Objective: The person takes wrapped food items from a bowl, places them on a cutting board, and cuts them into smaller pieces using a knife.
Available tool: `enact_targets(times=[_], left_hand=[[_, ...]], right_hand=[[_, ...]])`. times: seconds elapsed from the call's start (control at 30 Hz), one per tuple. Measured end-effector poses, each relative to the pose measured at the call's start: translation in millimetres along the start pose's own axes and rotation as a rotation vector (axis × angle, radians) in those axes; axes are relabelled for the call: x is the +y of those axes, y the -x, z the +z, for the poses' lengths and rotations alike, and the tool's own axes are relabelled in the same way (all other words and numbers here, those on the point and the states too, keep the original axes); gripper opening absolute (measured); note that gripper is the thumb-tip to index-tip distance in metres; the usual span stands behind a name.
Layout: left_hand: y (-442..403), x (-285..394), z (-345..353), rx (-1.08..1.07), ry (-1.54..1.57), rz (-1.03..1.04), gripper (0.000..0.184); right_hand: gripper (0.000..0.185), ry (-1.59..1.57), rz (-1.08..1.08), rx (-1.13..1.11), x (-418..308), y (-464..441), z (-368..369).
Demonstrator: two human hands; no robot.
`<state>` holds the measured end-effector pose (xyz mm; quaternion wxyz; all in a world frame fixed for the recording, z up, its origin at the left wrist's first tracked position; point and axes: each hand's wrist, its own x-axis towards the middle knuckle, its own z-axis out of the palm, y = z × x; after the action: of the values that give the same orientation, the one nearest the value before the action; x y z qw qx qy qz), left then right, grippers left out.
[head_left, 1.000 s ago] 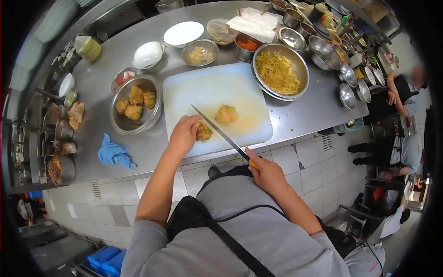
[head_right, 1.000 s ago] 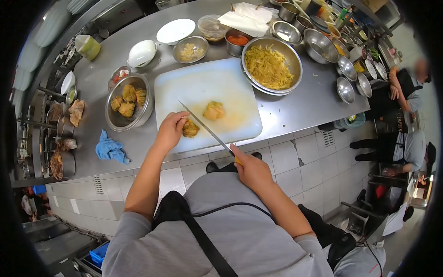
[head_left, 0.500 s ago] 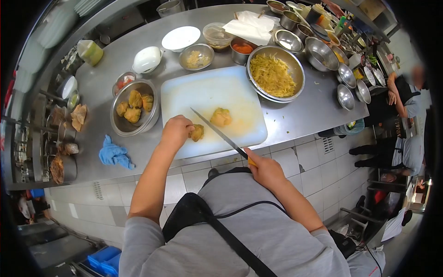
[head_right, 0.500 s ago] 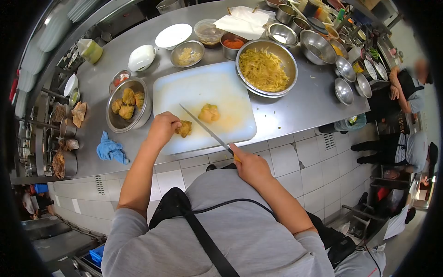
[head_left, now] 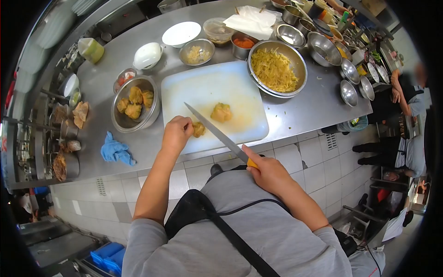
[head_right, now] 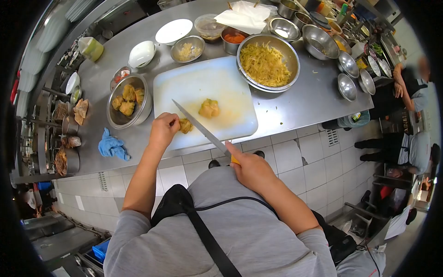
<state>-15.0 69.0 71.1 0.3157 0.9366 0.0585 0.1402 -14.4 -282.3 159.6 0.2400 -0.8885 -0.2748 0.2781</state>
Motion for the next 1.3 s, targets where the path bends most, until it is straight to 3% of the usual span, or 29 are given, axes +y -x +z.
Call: enact_targets(times=[0.37,0.6,0.7,0.77,0.87,0.93,1.03,1.17,1.23,1.3], left_hand=[[-3.5,4.0,-2.4,0.018,0.012,0.003,0.011],[-5.1,3.9,1.3,0.012,-0.022,0.016,0.012],[-6.7,0.2,-0.4,0.033,-0.019,-0.001,0.012],[-5.4,-3.6,-0.7,0.054,-0.027,-0.003,0.012],[-3.8,-7.4,3.8,0.067,0.067,-0.12,0.009],[-5.6,-19.0,11.9,0.024,0.5,-0.45,0.01],[-5.9,-34.4,16.8,0.15,0.774,-0.541,0.012],[-0.4,-43.0,4.0,0.115,0.594,-0.524,0.015],[3.6,-39.4,-4.1,-0.186,0.442,-0.548,0.018],[9.1,-41.0,5.0,-0.128,0.437,-0.473,0.021]], right_hand=[[0.071,-0.092,-0.011,-0.039,-16.4,7.8,-3.3],[0.071,-0.208,0.014,-0.081,-1.6,-42.2,24.2],[0.071,-0.266,-0.122,-0.023,5.7,-54.0,22.1],[0.069,-0.582,0.145,-0.328,4.5,-45.8,-0.5],[0.068,-0.744,0.163,-0.396,24.5,-44.0,-0.8],[0.067,-0.753,0.173,-0.397,30.1,-47.1,2.1],[0.067,-0.729,0.176,-0.371,25.7,-50.2,1.0],[0.066,-0.535,0.137,-0.244,20.6,-44.6,-0.8],[0.066,-0.456,0.096,-0.181,19.9,-38.9,-1.1],[0.065,-0.377,0.057,-0.115,18.3,-37.0,-3.4]])
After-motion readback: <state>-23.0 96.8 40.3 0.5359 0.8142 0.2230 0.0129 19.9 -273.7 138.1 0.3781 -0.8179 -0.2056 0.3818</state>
